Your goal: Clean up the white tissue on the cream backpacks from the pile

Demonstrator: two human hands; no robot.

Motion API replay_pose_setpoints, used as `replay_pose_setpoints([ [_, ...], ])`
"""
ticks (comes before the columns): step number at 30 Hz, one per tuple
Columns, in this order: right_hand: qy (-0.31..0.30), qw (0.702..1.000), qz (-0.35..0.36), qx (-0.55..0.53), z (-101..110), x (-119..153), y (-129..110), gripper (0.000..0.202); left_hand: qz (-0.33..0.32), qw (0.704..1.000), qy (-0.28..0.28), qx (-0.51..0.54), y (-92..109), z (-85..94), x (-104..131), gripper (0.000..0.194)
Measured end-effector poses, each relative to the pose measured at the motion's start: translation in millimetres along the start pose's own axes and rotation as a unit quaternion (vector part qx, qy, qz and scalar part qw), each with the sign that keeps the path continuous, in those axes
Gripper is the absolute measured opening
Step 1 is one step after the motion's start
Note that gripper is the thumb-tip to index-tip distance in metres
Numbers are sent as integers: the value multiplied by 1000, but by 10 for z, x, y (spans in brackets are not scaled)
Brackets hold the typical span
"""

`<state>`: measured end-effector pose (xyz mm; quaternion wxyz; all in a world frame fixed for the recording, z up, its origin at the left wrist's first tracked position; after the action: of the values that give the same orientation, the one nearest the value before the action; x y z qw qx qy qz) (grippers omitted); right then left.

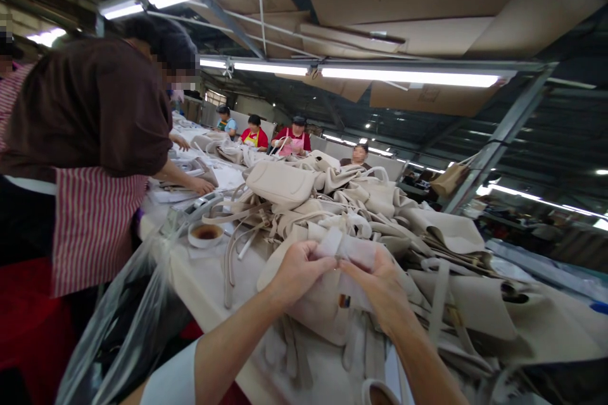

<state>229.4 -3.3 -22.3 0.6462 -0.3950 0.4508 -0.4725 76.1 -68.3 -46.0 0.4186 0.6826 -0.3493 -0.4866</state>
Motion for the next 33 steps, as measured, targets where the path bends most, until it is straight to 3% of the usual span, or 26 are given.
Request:
replay_pose_setpoints([
  [4, -22, 997, -36, -70, -2, 23, 23, 57, 78, 992, -79, 52, 124, 48, 8, 33],
  [7, -49, 991, -47, -114, -7, 78, 8, 64, 139, 978, -120, 97, 150, 65, -32, 22],
  [10, -64, 990, -36, -120, -8, 122, -34, 64, 133, 977, -130, 107, 112, 34, -110, 21],
  [14, -64, 992, -33, -102, 1, 123, -73, 65, 100, 983, -116, 100, 6, -57, -215, 26],
  [18, -55, 991, -30, -118, 42, 142, -45, 70, 114, 984, -117, 66, -35, -162, -270, 28],
  [24, -155, 937, -117, -292, -85, 398, 246, 66, 139, 984, -88, 75, -37, -237, -229, 22],
  [29, -104, 916, -159, -354, -138, 561, 519, 52, 128, 987, -71, 71, -77, -268, -162, 14],
  [33, -43, 913, -151, -376, -116, 712, 662, 39, 93, 994, -3, 59, -88, -314, -147, 15],
])
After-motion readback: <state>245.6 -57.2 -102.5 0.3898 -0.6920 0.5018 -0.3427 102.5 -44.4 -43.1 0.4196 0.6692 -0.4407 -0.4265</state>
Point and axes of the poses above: each hand's wrist, its own x-axis away from the middle knuckle, its own z-axis out of the back of the hand, y = z × x, the point moved 5 cm from there along -x, towards the middle knuckle, and after that the axes turned 8 degrees about -z, right-handed, at the moved point
